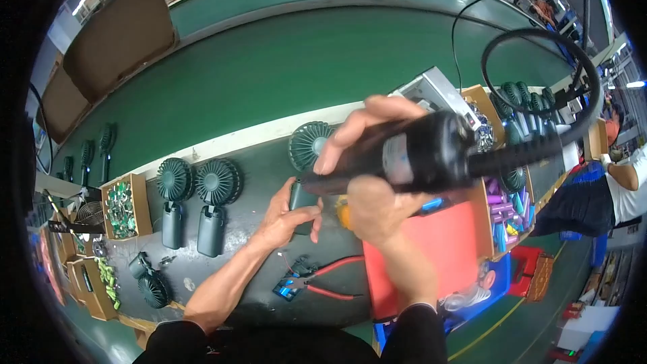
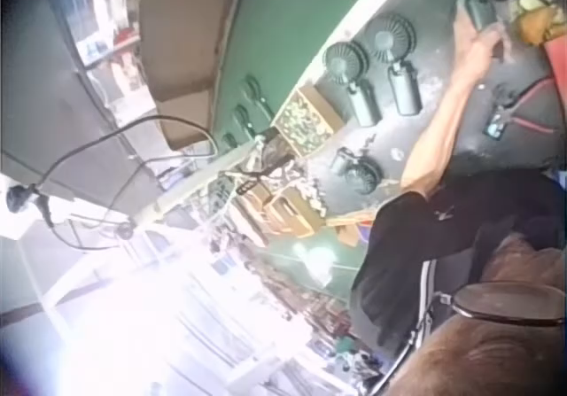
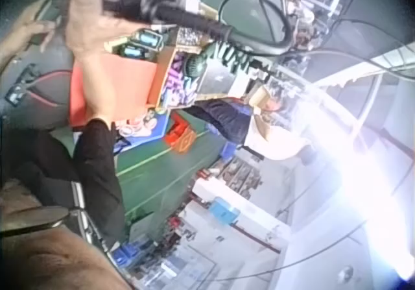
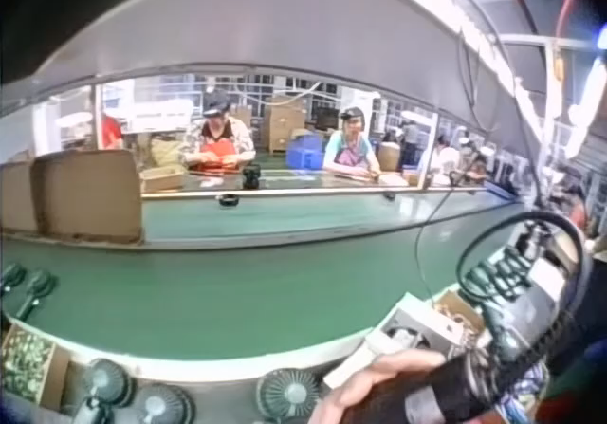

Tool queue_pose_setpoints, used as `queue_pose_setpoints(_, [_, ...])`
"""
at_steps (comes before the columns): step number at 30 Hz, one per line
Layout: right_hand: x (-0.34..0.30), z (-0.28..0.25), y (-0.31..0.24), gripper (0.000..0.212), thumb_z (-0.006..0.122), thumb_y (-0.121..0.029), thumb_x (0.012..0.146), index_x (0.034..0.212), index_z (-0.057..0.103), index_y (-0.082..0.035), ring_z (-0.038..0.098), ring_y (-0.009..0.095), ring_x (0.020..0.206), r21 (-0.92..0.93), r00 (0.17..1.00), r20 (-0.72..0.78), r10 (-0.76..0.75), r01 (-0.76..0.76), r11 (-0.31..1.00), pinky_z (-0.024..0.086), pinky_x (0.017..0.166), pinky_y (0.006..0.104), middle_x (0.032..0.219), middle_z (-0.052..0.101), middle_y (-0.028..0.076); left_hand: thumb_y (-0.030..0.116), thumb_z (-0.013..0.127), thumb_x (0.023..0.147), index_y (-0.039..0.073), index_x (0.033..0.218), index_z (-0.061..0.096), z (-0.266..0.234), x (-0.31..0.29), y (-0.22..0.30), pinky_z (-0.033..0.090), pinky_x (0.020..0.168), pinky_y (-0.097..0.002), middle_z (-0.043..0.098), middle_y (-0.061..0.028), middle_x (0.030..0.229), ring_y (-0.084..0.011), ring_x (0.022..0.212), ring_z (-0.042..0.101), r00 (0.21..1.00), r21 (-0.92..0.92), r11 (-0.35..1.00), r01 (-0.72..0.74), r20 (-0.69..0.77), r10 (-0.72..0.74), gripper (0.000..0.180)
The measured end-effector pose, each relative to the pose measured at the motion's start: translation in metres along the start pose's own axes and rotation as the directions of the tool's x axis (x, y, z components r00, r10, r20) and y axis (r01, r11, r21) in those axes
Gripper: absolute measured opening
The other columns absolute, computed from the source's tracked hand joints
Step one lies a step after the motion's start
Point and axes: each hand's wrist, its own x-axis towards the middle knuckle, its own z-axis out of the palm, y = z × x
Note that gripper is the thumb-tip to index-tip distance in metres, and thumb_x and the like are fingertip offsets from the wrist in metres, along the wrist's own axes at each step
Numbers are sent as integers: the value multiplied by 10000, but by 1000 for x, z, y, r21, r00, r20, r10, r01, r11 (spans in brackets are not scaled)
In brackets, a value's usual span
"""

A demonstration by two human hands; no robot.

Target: The person assembles portable electric fans by fitting components together, applying a power tool to each fan, and placing them onto a conveyor belt.

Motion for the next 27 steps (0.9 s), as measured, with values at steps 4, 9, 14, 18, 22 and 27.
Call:
queue_pose_setpoints(4, [-5,7,-3,753,692,-556,810,1264,389,-37,601,191,658,-60,1000,21,-14,16,998,540,573,330,933,555,100,23,578,814,-41,1120,397,4,0,1,516,545,-318,587,-114,807,-188,595,619,1000,27,1000,-8,-23,9,362])
queue_pose_setpoints(9, [-7,9,3,737,713,-522,809,1251,393,-26,604,199,664,-70,999,42,-14,17,997,547,581,341,930,553,109,16,567,816,-44,1147,393,1,1,-2,504,557,-311,596,-107,767,-188,573,619,1000,25,1000,-2,-26,2,379])
queue_pose_setpoints(14, [-4,15,11,716,729,-487,811,1240,401,-15,605,203,652,-45,999,44,-14,16,999,548,570,346,922,555,119,7,561,808,-42,1147,391,-4,-2,4,500,552,-308,597,-108,747,-180,595,628,999,29,1000,12,-38,-11,383])
queue_pose_setpoints(18, [-4,-2,11,537,733,24,703,1168,464,29,647,187,722,150,998,60,16,-24,988,568,596,292,884,613,128,102,606,814,-88,1284,353,9,2,4,507,765,-355,632,-161,895,-224,707,647,998,260,966,-19,-57,34,566])
queue_pose_setpoints(22, [-27,1,30,532,878,-221,652,1058,578,-53,592,116,765,-370,995,-91,-40,4,929,503,640,278,905,616,43,67,637,773,-85,1183,526,-14,6,-35,517,592,-336,636,-184,1013,-228,667,643,995,105,994,26,-97,-16,451])
queue_pose_setpoints(27, [-9,23,29,499,846,-167,655,1020,536,-28,542,138,588,-271,998,63,-26,43,962,442,567,257,709,558,34,0,565,743,-62,1005,543,7,-4,-6,406,391,-279,573,-114,717,-180,533,546,986,-56,996,-73,-152,63,271])
